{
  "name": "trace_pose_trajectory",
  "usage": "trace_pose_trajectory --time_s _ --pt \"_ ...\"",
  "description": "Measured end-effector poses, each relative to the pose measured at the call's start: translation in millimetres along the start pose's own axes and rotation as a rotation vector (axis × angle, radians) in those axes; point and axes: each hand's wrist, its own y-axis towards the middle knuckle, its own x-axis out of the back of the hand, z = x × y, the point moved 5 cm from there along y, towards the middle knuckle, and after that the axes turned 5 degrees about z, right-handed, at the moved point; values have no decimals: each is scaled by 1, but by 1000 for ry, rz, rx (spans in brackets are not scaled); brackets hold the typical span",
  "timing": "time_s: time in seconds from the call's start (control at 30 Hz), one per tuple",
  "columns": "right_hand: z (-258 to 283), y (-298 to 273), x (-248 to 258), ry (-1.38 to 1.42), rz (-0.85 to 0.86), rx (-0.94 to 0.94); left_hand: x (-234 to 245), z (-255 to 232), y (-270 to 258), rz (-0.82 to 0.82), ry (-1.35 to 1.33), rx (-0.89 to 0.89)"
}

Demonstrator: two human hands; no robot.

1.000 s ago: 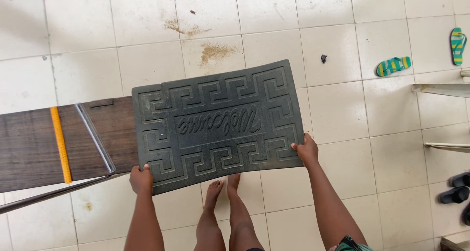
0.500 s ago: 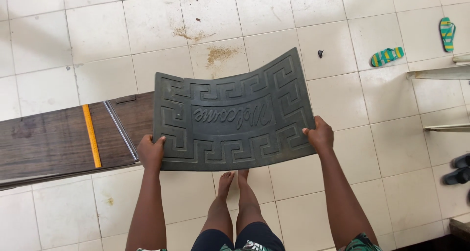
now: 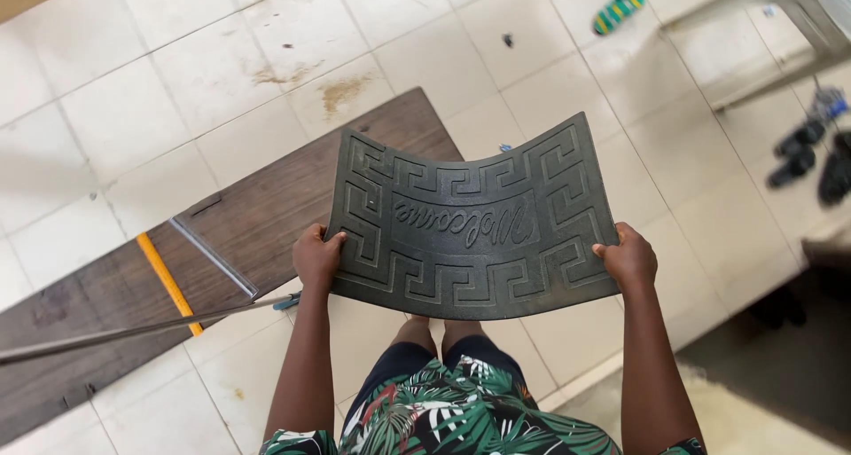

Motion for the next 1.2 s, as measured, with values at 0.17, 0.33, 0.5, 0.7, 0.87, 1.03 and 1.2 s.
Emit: trace_pose_trajectory --time_s 0.17,0.33,0.5,0.7,0.87,1.03,1.2 --pt "-80 -64 8 106 -7 -157 -19 -45 -10 121 63 -134" --pt "-155 -108 0 169 -39 -285 -49 -81 -17 209 99 -243" --pt "-218 -137 -19 238 -83 -359 -82 -131 -34 290 200 -336" --pt "-274 -161 -25 350 -33 -530 -124 -191 -75 372 258 -357" --pt "-343 -157 -29 369 -63 -572 -163 -232 -108 400 255 -414" --pt "-404 -151 -24 355 -133 -565 -214 -270 -143 441 288 -470" --pt "-412 -164 24 373 -20 -647 -260 -315 -186 443 320 -569"
